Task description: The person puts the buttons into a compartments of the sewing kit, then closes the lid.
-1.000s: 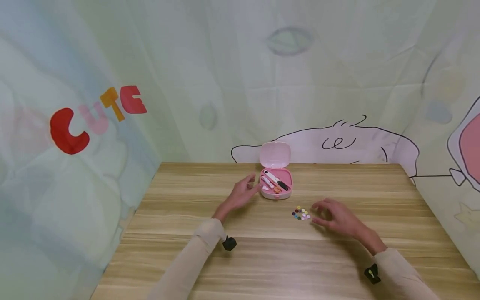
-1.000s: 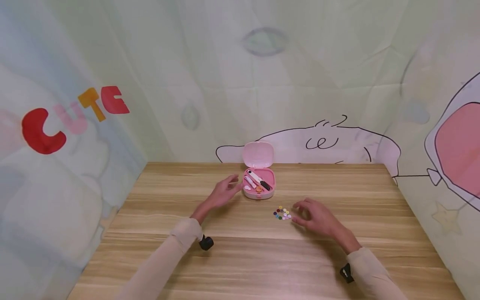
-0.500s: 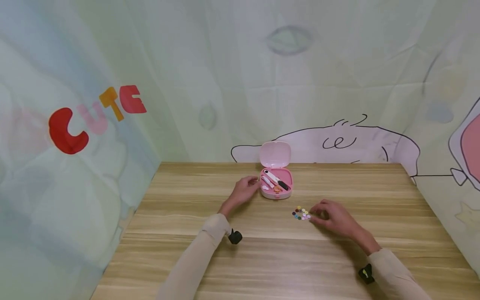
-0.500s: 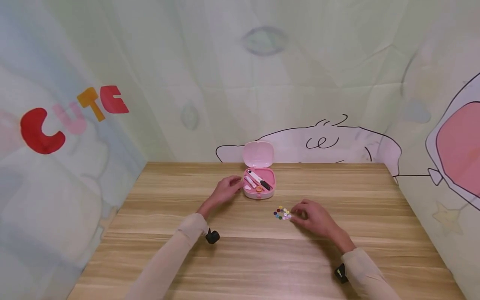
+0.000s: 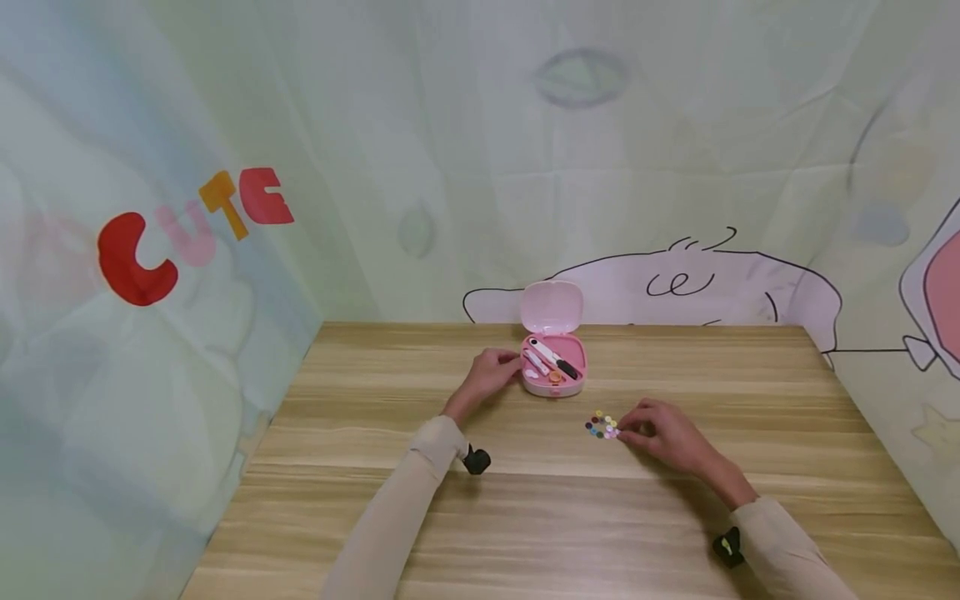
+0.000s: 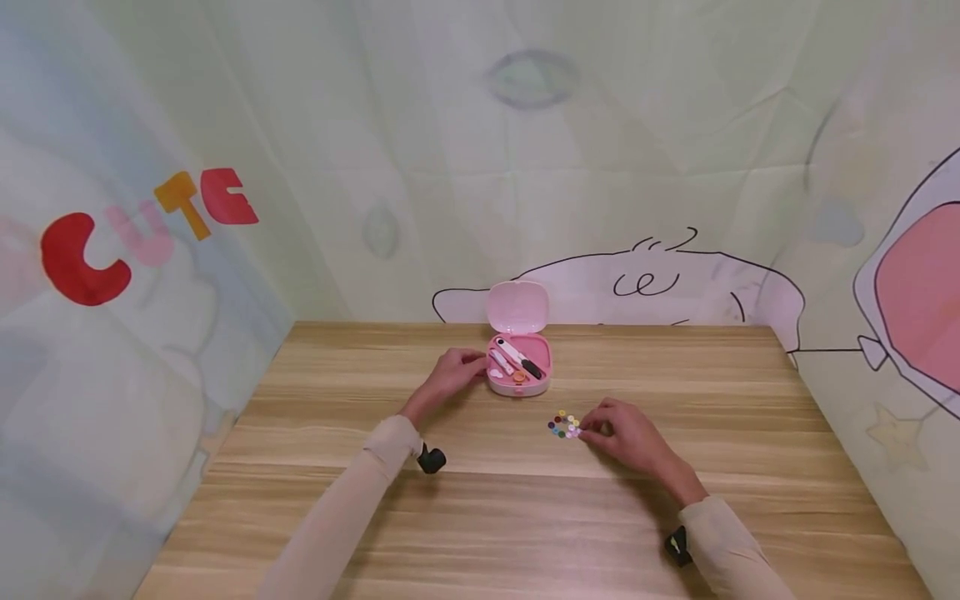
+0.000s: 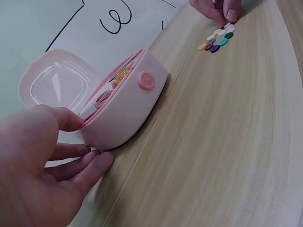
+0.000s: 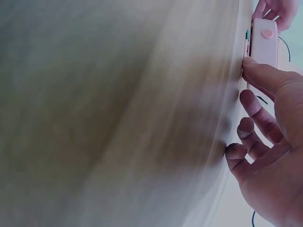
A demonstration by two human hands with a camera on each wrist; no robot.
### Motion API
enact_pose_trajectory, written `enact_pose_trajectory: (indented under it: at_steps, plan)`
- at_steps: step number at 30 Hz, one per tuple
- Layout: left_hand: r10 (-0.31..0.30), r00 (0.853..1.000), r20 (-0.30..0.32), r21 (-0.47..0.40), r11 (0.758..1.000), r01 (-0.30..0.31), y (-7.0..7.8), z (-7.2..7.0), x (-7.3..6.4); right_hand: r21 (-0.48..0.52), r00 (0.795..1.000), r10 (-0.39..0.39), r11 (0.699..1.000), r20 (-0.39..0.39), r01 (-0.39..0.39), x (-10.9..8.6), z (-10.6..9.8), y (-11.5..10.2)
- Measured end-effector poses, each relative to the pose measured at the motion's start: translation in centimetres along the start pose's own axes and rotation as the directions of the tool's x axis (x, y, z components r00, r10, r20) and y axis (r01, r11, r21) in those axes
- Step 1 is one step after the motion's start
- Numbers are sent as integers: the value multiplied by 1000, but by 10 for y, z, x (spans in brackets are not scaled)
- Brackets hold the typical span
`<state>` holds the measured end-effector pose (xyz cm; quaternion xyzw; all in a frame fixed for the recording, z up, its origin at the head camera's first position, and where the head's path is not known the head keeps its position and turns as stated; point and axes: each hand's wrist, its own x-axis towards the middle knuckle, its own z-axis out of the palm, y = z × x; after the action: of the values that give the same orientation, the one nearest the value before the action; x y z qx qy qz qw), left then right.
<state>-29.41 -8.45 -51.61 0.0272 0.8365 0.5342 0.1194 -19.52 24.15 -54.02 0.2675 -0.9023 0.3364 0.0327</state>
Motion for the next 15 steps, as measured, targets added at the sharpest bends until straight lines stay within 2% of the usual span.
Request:
enact_pose_trajectory:
  at_steps: [8,15]
  plan:
    - [-52,999,0,-52,997,52,2,1,1,-6,996,39,999,75,-39,2,-3,-2]
    - [-71,997,26,-128,989,74,2,0,3,-18,995,34,999,91,-32,3,-4,-5]
